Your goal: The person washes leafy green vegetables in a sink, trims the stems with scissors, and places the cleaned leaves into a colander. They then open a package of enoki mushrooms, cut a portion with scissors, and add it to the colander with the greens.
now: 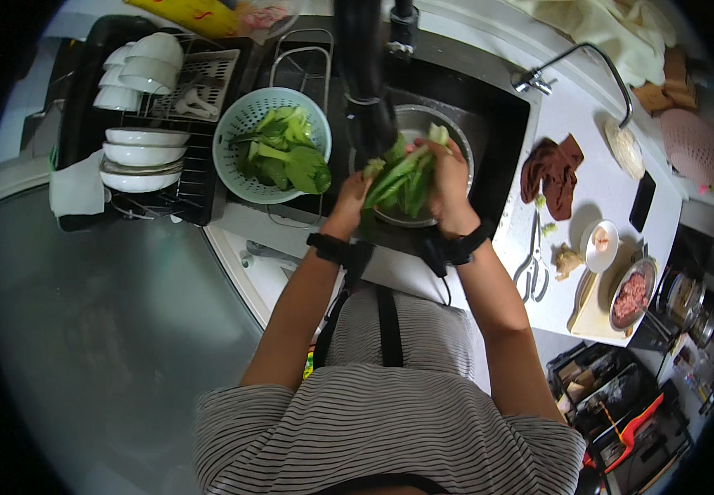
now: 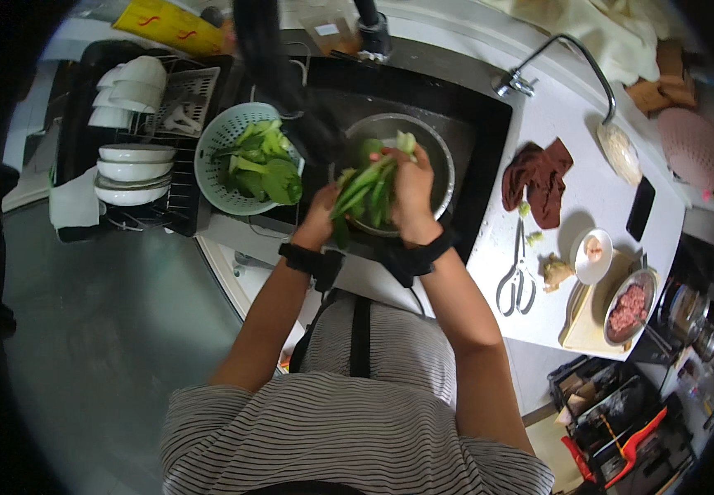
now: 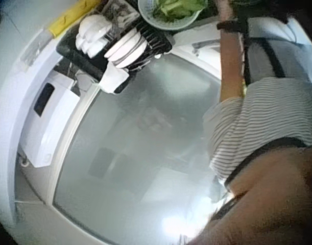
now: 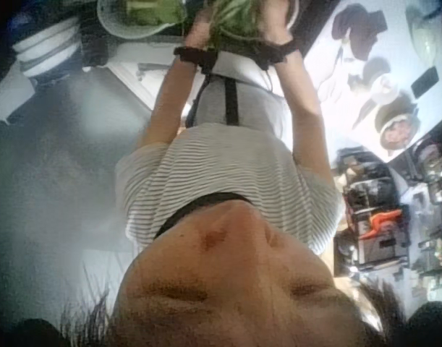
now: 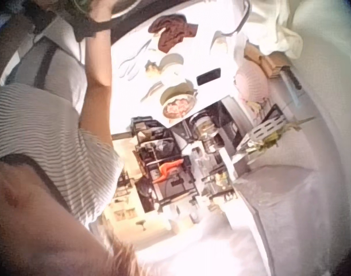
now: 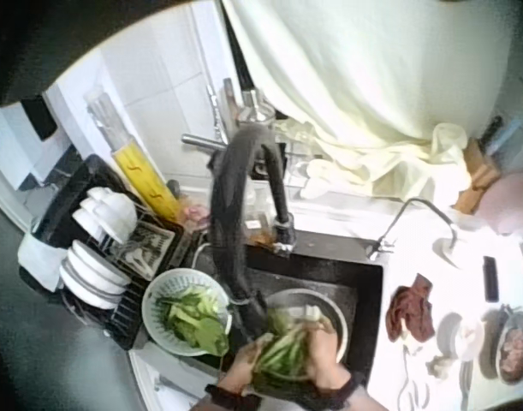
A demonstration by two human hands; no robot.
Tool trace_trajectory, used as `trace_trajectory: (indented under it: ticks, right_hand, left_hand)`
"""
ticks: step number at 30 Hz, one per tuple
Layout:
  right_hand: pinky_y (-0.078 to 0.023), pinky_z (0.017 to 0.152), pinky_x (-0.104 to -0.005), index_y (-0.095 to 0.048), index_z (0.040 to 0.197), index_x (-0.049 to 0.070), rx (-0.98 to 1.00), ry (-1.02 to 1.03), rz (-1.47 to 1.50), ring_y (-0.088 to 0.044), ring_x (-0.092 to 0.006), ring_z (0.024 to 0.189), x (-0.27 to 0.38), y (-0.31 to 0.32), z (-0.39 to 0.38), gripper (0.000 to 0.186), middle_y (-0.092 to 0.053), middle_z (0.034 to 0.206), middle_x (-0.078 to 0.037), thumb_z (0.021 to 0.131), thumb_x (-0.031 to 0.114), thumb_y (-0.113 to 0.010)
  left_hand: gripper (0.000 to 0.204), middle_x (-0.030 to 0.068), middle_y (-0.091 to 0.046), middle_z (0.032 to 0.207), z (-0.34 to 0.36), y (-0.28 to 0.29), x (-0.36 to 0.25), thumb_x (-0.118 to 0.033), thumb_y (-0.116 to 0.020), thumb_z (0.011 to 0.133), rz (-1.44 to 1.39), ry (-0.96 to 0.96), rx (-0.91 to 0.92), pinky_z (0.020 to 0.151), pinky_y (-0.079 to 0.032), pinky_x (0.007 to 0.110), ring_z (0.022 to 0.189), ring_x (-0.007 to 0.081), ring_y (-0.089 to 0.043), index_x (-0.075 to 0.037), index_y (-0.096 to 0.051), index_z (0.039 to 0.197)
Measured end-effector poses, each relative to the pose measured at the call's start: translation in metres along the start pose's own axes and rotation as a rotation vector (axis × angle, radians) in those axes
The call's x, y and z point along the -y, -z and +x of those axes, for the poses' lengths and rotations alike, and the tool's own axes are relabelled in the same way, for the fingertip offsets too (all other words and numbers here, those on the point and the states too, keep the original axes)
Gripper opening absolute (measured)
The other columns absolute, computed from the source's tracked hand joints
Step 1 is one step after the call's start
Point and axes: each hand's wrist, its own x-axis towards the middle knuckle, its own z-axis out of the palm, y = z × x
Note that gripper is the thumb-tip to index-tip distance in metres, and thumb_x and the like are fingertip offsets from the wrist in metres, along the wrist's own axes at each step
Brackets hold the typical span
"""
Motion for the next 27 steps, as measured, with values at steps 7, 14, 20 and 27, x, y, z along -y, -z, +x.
trace_trajectory:
  ticks: [7, 14, 20, 27]
  right_hand:
    - [-0.038, 0.093, -0.0293, -0.042, 0.129, 0.001, 0.195, 0.035, -0.347, -0.046, -0.0216, 0.116, -0.068, -0.117, -0.003, 0.057, -0.049, 0.126, -0.014, 0.081, 0.023, -0.065]
    - [-0.046, 0.084, -0.0302, -0.050, 0.117, -0.005, 0.122, 0.513, -0.872, -0.060, -0.0241, 0.096, -0.033, 0.008, 0.019, 0.033, -0.061, 0.106, -0.019, 0.086, 0.005, -0.054]
    - [-0.048, 0.076, -0.0255, -0.051, 0.118, -0.005, 0.200, 0.246, -0.765, -0.060, -0.0136, 0.085, -0.033, 0.049, 0.006, 0.036, -0.064, 0.096, -0.011, 0.086, 0.011, -0.059]
    - [-0.050, 0.066, -0.0253, -0.050, 0.118, -0.007, 0.245, 0.186, -0.582, -0.059, -0.0136, 0.076, -0.022, 0.064, 0.000, 0.034, -0.063, 0.090, -0.009, 0.088, 0.008, -0.053]
  left_hand:
    - [0.033, 0.0110, -0.049, 0.112, 0.011, -0.004, 0.016, -0.018, -0.049, 0.092, -0.043, -0.141, -0.075, 0.083, -0.043, 0.036, 0.099, 0.0210, -0.052, -0.007, -0.043, 0.122]
    - [0.032, 0.0044, -0.057, 0.083, 0.000, -0.023, -0.030, -0.023, -0.061, 0.086, -0.156, 0.034, -0.118, 0.047, -0.043, 0.024, 0.060, 0.0123, -0.054, -0.002, -0.050, 0.107]
    - [0.031, 0.0039, -0.060, 0.092, 0.006, -0.071, -0.020, -0.026, -0.053, 0.091, 0.117, -0.214, -0.155, 0.058, -0.045, 0.021, 0.066, 0.0088, -0.054, -0.002, -0.057, 0.109]
    - [0.029, 0.0009, -0.060, 0.077, 0.007, -0.076, -0.016, -0.025, -0.048, 0.094, 0.148, -0.124, 0.005, 0.053, -0.042, 0.021, 0.060, 0.0064, -0.051, -0.001, -0.060, 0.105]
